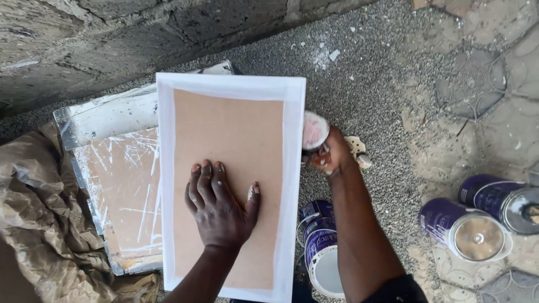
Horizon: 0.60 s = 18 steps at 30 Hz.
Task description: Applying white paint to rectangular furniture panels using a cloth applicator and then moving the panels to a storage area.
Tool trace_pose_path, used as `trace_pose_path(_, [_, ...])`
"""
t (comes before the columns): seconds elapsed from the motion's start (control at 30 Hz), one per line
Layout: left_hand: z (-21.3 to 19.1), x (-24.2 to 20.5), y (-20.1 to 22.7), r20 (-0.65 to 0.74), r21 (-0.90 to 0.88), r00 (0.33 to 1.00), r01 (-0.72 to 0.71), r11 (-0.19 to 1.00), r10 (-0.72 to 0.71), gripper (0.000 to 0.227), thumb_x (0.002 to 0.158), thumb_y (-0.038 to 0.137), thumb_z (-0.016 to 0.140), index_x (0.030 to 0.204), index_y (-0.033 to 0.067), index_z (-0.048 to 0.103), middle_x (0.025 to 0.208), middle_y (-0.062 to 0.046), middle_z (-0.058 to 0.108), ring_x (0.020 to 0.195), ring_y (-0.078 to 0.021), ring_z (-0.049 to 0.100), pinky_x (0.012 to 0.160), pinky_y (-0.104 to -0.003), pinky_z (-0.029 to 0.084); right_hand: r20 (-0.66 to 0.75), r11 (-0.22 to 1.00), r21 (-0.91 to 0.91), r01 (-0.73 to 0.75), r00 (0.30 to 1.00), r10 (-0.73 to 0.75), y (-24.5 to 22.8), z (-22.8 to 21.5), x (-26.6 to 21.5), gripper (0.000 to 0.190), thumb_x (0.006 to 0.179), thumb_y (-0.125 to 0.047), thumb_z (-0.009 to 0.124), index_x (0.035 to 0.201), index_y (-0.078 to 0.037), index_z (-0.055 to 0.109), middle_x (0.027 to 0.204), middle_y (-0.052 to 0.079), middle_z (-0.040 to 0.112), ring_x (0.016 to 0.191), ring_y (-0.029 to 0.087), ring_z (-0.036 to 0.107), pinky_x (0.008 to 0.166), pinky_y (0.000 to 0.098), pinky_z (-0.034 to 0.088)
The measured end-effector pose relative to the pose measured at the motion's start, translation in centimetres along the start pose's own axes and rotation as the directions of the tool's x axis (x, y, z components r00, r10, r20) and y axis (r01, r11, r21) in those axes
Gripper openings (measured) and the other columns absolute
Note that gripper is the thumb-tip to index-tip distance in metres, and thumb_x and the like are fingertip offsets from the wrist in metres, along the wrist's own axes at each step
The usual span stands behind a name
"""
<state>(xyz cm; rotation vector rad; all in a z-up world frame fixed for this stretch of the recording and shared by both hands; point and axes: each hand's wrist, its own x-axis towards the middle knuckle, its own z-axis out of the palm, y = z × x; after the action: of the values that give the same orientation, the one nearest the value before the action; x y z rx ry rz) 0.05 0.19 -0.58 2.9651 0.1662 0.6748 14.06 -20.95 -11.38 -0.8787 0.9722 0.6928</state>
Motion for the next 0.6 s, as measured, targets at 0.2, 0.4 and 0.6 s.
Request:
trace_pose_path(0.2, [-0.3,-0.2,0.1,0.093,-0.017,0.995,0.049,0.999,-0.047,0.074,0.095,0.058,0.057,0.134,-0.0047,0.059,0.14,-0.025,0.058,0.138,-0.0453,0.05,0.113,-0.057,0.041,0.26,0.965,0.039,0.261,0.929,-0.262,-9.6,4.1,-1.5,0.032,0.096,-0.018,0.045,0.11,0.001,0.067,0.081,0.009,0.062,0.055,0.011,0.051,0.038,0.022,0.041])
trace_pose_path(0.4, [-0.4,0.1,0.1,0.077,-0.027,0.997,0.03,0.999,-0.028,0.072,0.094,0.058,0.057,0.132,-0.0045,0.059,0.138,-0.025,0.06,0.136,-0.0443,0.053,0.114,-0.056,0.042,0.357,0.648,-0.487,0.585,0.811,-0.464,-15.4,6.8,-4.5,0.025,0.09,-0.028,0.063,0.112,-0.017,0.069,0.08,-0.006,0.064,0.061,0.006,0.053,0.044,0.021,0.031])
trace_pose_path(0.6, [-0.4,0.0,0.0,0.075,-0.026,0.997,0.035,0.999,-0.033,0.072,0.095,0.058,0.057,0.132,-0.0038,0.06,0.137,-0.025,0.06,0.136,-0.044,0.052,0.112,-0.057,0.042,0.544,0.516,-0.593,0.619,0.78,-0.309,-17.2,6.1,-7.2,0.023,0.082,-0.017,0.058,0.1,-0.009,0.069,0.075,0.001,0.062,0.055,0.01,0.053,0.041,0.0244,0.033])
